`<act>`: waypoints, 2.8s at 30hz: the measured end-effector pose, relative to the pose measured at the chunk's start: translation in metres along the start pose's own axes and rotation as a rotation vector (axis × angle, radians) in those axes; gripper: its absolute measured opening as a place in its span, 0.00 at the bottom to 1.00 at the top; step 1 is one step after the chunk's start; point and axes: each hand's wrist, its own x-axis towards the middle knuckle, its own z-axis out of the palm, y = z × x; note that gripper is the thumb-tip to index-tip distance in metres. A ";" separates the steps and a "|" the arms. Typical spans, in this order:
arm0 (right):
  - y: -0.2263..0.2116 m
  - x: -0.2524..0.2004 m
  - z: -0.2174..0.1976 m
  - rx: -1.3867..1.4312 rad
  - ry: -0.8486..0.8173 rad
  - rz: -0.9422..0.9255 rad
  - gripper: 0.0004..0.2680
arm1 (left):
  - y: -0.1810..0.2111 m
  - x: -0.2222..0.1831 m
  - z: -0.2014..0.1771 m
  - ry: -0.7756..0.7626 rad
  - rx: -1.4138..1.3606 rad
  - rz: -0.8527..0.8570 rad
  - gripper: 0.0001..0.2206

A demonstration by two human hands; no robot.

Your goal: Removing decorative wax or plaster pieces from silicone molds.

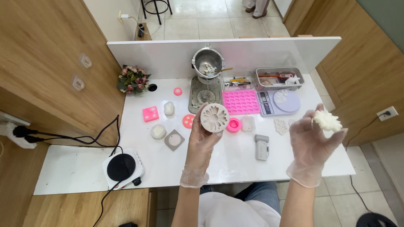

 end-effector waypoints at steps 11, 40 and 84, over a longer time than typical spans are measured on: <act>0.000 -0.002 -0.001 -0.049 -0.258 0.191 0.22 | 0.015 -0.015 0.003 -0.043 -0.151 -0.156 0.39; -0.019 -0.010 -0.036 -0.137 -0.331 0.126 0.31 | -0.110 0.002 -0.072 -0.109 -0.350 -0.562 0.35; -0.150 0.018 -0.279 -0.510 0.834 0.066 0.10 | -0.356 0.056 -0.392 0.152 -0.440 -1.096 0.27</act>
